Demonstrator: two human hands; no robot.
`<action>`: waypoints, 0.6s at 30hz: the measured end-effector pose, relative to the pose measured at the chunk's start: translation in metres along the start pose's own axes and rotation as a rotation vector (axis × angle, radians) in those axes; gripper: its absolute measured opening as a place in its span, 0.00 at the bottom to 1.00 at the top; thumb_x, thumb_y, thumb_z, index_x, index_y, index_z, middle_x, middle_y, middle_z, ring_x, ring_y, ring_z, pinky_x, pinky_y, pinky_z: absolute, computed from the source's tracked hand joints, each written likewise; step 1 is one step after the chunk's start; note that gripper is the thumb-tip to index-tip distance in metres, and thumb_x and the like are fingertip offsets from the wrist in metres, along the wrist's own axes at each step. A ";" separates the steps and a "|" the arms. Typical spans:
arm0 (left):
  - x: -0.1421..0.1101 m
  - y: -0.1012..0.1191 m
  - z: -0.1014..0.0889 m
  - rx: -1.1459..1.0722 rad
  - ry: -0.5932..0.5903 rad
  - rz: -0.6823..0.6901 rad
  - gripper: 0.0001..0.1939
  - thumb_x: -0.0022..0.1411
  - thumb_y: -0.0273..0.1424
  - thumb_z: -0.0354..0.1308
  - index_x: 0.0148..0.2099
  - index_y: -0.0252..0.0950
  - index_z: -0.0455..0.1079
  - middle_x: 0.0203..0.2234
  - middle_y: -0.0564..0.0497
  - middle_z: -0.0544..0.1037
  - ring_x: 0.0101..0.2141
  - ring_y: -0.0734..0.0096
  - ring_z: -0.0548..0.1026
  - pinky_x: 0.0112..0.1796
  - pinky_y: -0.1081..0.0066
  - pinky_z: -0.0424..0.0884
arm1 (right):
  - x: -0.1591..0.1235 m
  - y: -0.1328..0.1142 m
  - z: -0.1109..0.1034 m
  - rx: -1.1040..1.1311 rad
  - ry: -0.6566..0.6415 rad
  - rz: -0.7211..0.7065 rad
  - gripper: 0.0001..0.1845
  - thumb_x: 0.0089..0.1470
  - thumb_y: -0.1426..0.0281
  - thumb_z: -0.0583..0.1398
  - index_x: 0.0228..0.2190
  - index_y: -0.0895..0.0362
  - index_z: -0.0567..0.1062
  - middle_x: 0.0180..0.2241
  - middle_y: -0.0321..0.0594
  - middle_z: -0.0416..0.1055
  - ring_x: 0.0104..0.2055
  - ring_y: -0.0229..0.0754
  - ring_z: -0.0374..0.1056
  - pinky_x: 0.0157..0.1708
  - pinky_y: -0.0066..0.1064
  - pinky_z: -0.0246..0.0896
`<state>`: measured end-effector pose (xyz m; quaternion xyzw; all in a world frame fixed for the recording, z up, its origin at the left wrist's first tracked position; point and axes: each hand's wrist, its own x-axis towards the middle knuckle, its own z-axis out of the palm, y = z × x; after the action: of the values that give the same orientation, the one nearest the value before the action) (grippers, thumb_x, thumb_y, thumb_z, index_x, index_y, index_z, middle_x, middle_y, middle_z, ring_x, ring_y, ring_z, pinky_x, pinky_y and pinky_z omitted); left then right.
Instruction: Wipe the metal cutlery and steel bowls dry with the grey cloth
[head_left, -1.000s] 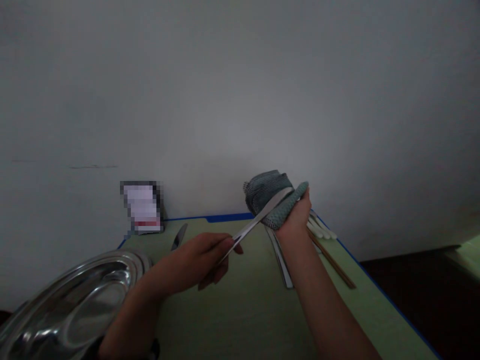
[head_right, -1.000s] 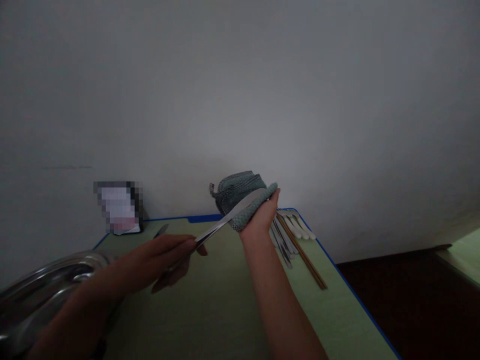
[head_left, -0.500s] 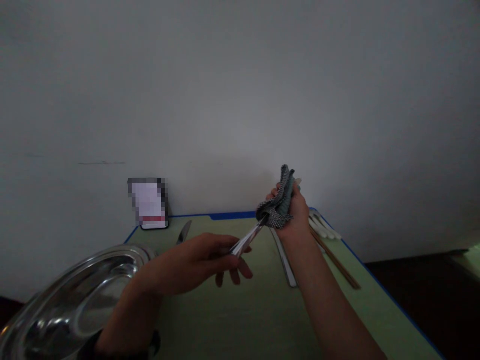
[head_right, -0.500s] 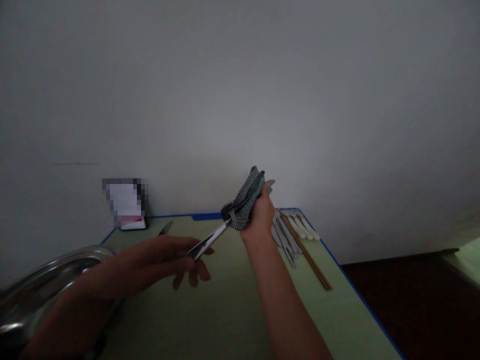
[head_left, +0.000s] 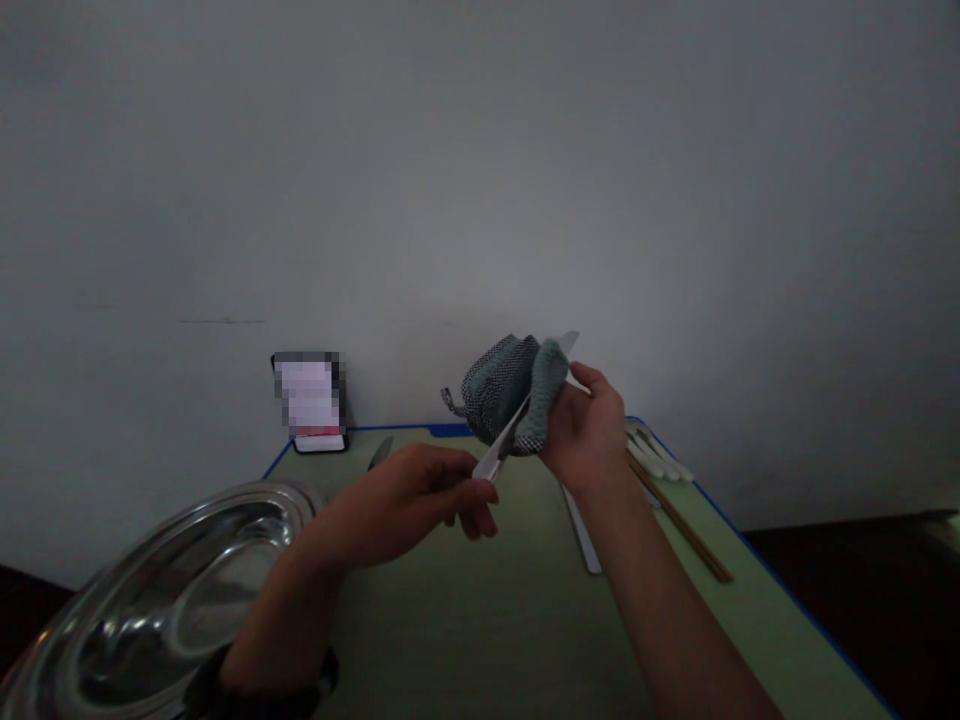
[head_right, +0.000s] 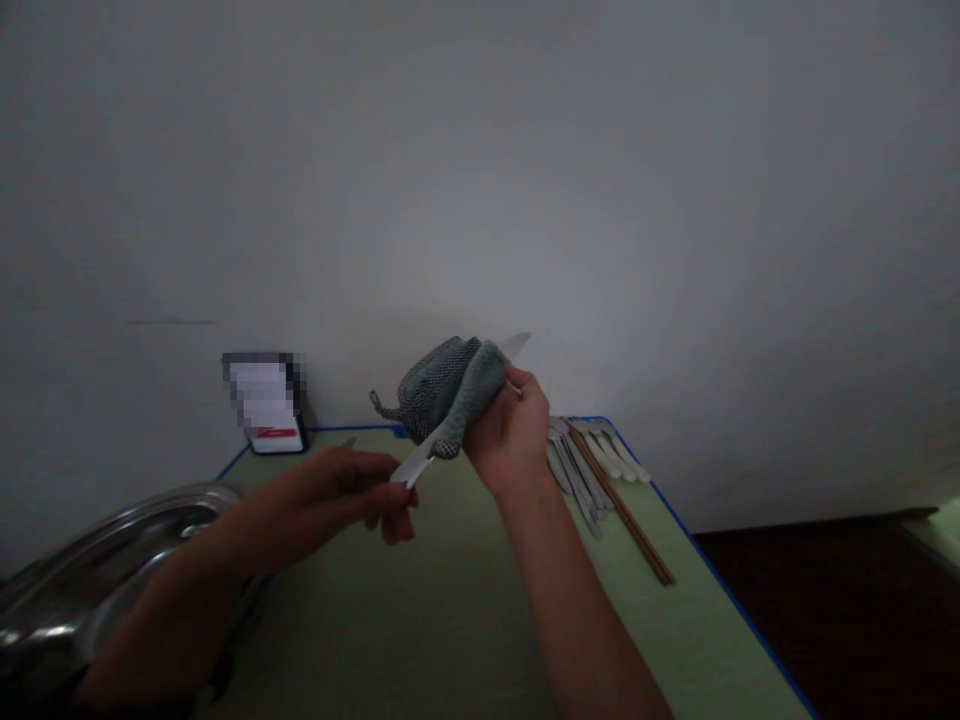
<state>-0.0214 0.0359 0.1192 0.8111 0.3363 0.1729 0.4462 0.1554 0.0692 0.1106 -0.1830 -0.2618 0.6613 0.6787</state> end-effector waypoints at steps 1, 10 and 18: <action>0.000 -0.001 -0.001 -0.009 0.011 -0.004 0.14 0.64 0.36 0.50 0.33 0.34 0.72 0.28 0.52 0.80 0.29 0.74 0.76 0.31 0.76 0.69 | 0.000 -0.002 -0.002 0.008 -0.046 0.011 0.12 0.46 0.67 0.53 0.32 0.56 0.72 0.32 0.41 0.75 0.43 0.46 0.68 0.46 0.45 0.63; 0.000 -0.010 -0.005 -0.029 0.064 -0.033 0.14 0.64 0.37 0.50 0.33 0.34 0.70 0.27 0.52 0.80 0.27 0.74 0.75 0.30 0.74 0.68 | -0.003 -0.005 -0.013 -0.195 -0.194 0.043 0.17 0.45 0.80 0.59 0.40 0.56 0.72 0.34 0.35 0.76 0.36 0.38 0.71 0.44 0.37 0.65; 0.007 -0.005 0.002 -0.045 0.150 -0.011 0.15 0.63 0.36 0.51 0.29 0.33 0.71 0.23 0.53 0.80 0.24 0.76 0.74 0.27 0.77 0.67 | 0.000 0.021 0.006 -0.031 0.036 -0.069 0.09 0.53 0.68 0.57 0.36 0.59 0.73 0.36 0.39 0.76 0.41 0.38 0.70 0.46 0.32 0.64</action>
<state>-0.0169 0.0416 0.1134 0.7836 0.3694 0.2385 0.4389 0.1348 0.0693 0.1030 -0.1962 -0.2662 0.6300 0.7027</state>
